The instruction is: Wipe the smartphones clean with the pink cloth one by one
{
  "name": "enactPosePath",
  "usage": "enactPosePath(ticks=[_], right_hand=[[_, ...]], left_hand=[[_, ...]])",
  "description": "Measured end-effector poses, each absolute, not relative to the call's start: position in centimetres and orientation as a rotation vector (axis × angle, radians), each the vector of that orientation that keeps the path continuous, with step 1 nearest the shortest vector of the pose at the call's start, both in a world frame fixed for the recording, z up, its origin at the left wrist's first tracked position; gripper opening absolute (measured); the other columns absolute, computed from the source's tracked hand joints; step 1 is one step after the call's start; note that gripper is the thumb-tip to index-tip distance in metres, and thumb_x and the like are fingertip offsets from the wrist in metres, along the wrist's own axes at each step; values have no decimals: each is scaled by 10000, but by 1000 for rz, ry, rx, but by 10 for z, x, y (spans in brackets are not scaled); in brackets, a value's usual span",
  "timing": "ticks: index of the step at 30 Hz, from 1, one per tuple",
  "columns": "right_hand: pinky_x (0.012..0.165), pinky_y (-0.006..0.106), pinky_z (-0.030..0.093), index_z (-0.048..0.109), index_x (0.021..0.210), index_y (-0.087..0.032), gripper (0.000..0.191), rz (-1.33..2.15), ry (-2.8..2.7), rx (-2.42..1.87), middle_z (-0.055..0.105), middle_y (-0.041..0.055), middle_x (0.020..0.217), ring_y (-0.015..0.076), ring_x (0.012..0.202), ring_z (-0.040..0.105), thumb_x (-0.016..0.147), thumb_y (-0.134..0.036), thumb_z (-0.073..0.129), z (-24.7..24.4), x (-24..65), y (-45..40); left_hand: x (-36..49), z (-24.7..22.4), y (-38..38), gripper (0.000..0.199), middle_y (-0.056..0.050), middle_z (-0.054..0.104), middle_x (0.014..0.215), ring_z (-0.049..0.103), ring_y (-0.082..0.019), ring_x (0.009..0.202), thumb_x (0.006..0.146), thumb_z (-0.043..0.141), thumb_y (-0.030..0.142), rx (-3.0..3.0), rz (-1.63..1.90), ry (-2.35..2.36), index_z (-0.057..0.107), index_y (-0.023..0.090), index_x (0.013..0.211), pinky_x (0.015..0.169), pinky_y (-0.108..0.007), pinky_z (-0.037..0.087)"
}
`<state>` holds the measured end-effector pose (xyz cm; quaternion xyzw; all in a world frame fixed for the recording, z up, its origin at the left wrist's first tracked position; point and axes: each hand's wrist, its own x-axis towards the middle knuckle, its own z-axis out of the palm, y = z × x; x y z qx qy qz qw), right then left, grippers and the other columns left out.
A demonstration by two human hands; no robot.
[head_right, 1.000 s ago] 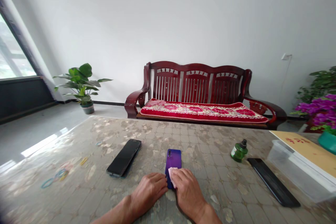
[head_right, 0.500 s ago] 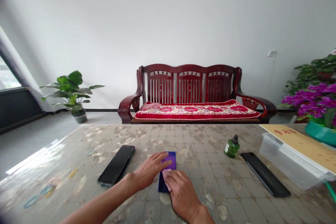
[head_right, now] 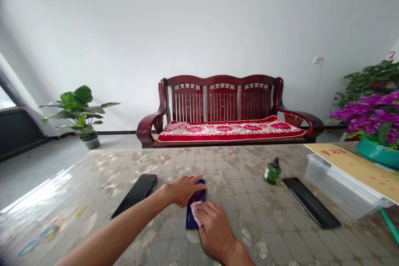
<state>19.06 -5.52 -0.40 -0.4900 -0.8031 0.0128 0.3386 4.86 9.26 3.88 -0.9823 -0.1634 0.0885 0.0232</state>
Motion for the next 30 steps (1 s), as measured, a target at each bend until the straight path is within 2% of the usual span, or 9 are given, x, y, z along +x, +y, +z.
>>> enactPosePath(ticks=[5,9,14,20,25,30], right_hand=[[976,359,464,692,1104,-216,354,21,-2017,-1423,712,62,1103,194,1059,610,864,-89,465,-7,201,-50],[966,365,463,697,1059,-211,378,-55,-1974,-1514,715,60,1086,204,1046,611,811,-47,463,-12,209,-49],[995,375,442,693,1089,-222,417,-160,-1966,-1581,718,51,1109,205,1044,615,802,-31,459,-17,206,-51],[1038,363,408,671,1168,-212,398,-189,-2033,-1474,712,56,1145,192,1082,616,854,-55,483,-23,187,-53],[1037,365,411,693,1122,-200,397,-236,-1974,-1623,717,57,1133,196,1051,627,827,-37,483,-26,203,-51],[1047,366,402,681,1166,-183,429,-254,-1973,-1646,707,67,1173,200,1092,617,822,-31,475,-27,205,-54]], left_hand=[[36,38,93,692,-204,399,1476,542,-383,1213,663,772,276,-3029,205,-657,518,213,1304,977,-494,449],[22,40,85,719,-162,552,1287,598,-363,1079,590,807,358,-3049,204,-845,556,202,1246,912,-466,488],[12,36,60,509,-141,590,1114,577,-342,1033,655,739,412,-2980,62,-1120,618,171,1086,875,-436,496],[4,19,38,490,-123,556,1143,506,-319,1096,730,685,440,-2979,-174,-1379,604,181,1138,944,-409,458],[-13,15,37,585,-101,515,1258,472,-289,1157,760,701,373,-3162,-264,-1367,541,206,1297,1027,-377,402],[-19,9,30,582,-106,510,1271,469,-281,1180,784,716,329,-3207,-364,-1430,540,190,1321,1035,-356,394]])
